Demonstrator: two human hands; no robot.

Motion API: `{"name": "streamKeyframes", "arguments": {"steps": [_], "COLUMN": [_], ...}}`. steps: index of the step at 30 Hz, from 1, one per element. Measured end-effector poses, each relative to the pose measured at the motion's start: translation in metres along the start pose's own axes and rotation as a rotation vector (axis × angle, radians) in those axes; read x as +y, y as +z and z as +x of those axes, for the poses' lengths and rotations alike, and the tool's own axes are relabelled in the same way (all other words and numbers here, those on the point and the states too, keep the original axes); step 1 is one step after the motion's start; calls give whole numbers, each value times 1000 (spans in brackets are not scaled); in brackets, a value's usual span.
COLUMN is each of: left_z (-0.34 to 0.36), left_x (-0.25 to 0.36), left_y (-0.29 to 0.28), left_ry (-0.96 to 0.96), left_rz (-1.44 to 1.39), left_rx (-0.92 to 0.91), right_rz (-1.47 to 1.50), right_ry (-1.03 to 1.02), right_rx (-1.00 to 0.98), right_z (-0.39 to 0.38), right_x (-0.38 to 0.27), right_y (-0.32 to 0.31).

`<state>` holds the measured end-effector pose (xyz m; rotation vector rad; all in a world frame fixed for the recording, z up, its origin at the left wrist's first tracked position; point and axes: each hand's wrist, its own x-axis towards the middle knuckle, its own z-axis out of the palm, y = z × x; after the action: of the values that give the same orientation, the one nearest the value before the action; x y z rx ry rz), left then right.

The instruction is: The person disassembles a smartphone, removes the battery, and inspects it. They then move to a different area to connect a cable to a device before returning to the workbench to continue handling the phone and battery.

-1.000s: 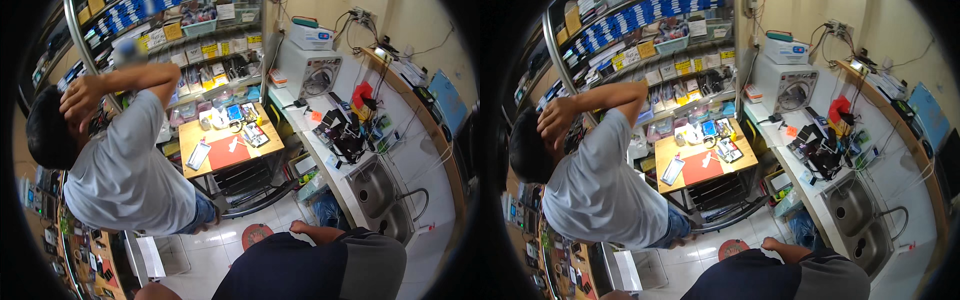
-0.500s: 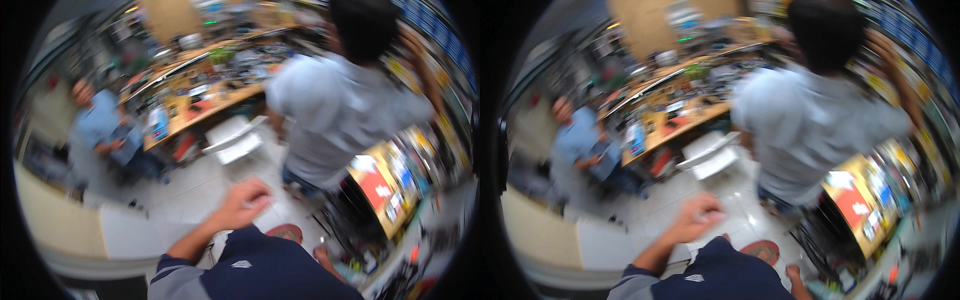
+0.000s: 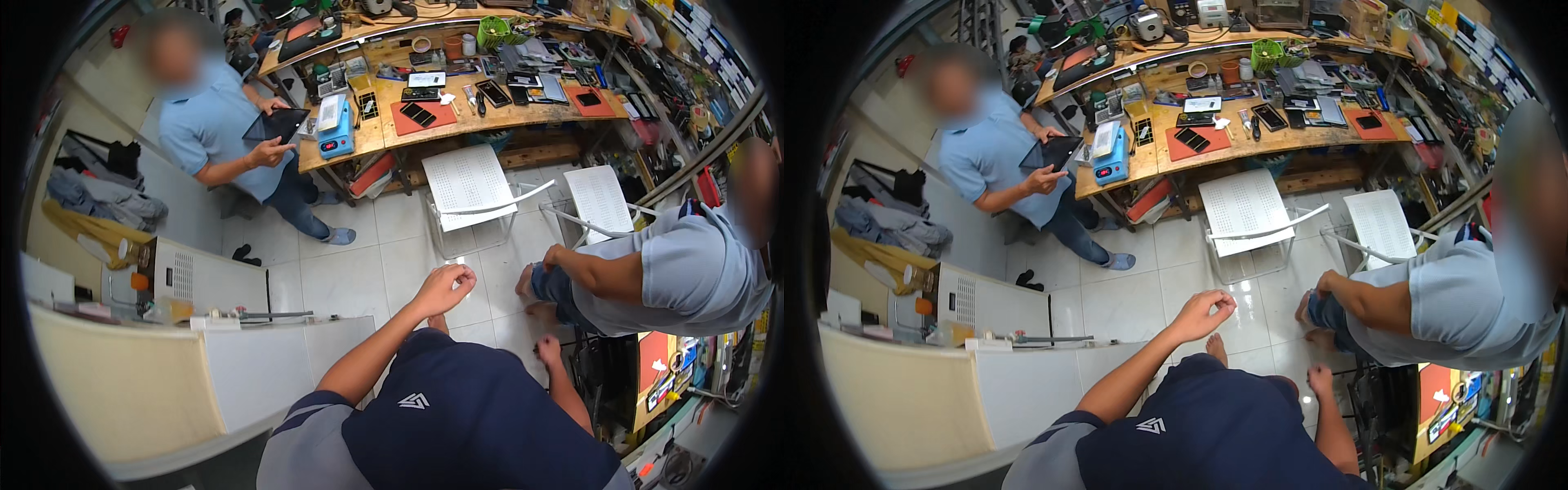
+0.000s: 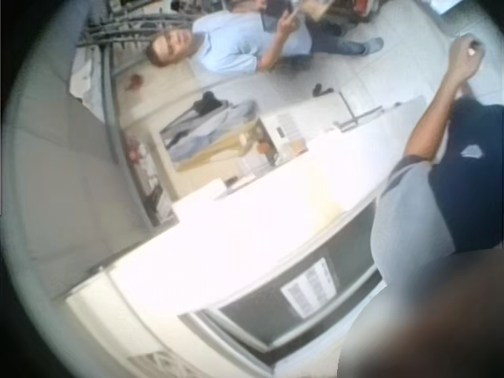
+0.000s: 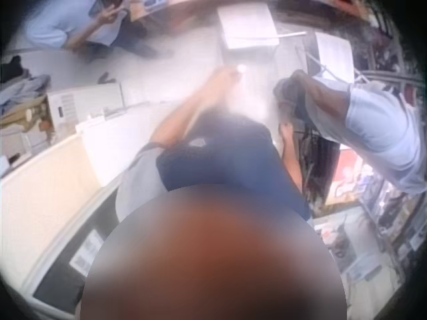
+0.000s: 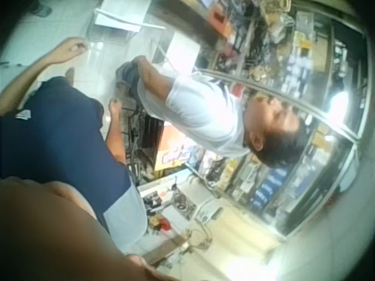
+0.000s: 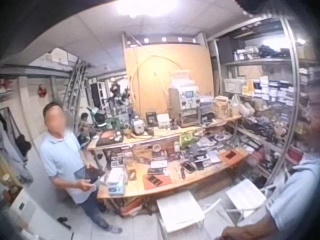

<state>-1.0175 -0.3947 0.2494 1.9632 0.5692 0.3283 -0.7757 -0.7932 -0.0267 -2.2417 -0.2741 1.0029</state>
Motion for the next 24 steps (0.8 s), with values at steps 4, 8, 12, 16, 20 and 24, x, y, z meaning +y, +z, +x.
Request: {"name": "streamKeyframes", "arguments": {"steps": [4, 8, 12, 16, 20, 24], "left_z": [68, 140, 194, 191, 191, 180], "left_x": [-117, -162, -226, -231, -239, -242], "left_y": [27, 48, 25, 26, -8, -36], "left_ry": [-546, -906, -731, -955, -934, -1041], "left_rz": [-742, -1239, -1460, -1260, -889, -808], "left_rx": [-193, 260, 621, 892, 1094, 1232], "right_rz": [108, -83, 81, -35, 250, 484], "right_ry": [-191, -321, -196, -105, 25, 144], "right_rx": [11, -133, -203, -184, -169, -146], "right_z": [7, -24, -2, 77, 151, 210], "right_x": [-146, -260, -283, -276, -279, -303], "right_y": [42, 41, 28, 36, 40, 34]}}
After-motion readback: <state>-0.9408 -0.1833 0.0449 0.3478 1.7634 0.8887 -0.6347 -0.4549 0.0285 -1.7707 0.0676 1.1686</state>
